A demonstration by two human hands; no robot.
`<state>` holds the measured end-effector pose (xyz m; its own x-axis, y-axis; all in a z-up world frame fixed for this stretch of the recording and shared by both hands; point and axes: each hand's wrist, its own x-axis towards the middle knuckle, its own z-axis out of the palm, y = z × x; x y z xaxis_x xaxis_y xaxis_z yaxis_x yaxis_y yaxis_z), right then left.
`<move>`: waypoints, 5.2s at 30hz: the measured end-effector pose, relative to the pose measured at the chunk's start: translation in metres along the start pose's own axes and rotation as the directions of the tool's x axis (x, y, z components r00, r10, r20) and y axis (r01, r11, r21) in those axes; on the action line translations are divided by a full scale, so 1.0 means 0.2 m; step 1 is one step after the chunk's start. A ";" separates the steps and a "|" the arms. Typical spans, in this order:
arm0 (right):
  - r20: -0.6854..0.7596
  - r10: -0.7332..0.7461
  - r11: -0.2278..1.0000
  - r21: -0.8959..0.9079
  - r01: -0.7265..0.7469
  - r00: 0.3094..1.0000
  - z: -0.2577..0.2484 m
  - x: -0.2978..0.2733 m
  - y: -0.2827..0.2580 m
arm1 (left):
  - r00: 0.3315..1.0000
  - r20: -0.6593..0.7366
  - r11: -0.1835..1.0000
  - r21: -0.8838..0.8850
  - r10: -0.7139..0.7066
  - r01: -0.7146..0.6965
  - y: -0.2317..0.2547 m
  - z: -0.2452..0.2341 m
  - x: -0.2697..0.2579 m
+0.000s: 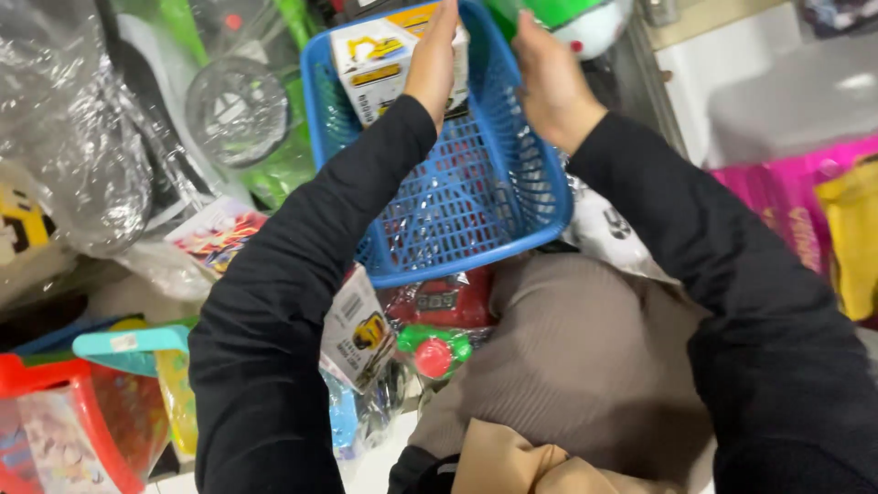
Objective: Cleaning dust off various toy boxes using a yellow cloth.
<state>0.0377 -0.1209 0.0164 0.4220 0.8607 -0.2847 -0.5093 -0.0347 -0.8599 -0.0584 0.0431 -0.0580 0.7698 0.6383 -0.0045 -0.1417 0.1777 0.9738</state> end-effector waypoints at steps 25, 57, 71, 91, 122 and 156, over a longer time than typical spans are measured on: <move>-0.040 -0.081 0.975 -0.210 0.071 0.996 -0.13 0.74 0.75 | 0.922 -0.379 0.822 0.501 -0.073 0.271 -0.38 -0.93 0.02; -0.560 -0.565 0.813 -0.504 0.292 0.606 0.01 -2.47 0.01 | 0.888 0.457 0.964 -0.207 -0.055 0.166 0.79 0.92 -1.76; -0.365 -0.687 0.687 -0.606 0.400 0.628 -0.41 -2.12 -0.01 | 0.931 0.332 0.945 -0.227 -0.153 0.236 0.67 0.80 -1.79; -0.468 -0.594 0.785 -0.515 0.344 0.654 -1.07 -2.48 0.63 | 0.934 0.329 0.938 -0.259 -0.137 0.229 0.69 0.77 -1.80; -0.615 -0.323 0.873 0.099 0.477 0.719 -0.35 -2.53 0.63 | 0.946 0.314 0.956 -0.241 -0.086 0.166 0.69 0.72 -1.79; -0.583 -0.293 0.904 0.089 0.418 0.758 -0.77 -2.62 0.97 | 0.928 0.351 0.957 -0.206 -0.125 0.206 0.65 0.75 -1.86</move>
<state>-0.1669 -0.6561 -0.0672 0.9061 0.3666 -0.2110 -0.3511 0.3735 -0.8586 -0.2698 -0.2824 0.1051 0.9504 0.3076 -0.0457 -0.1050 0.4556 0.8840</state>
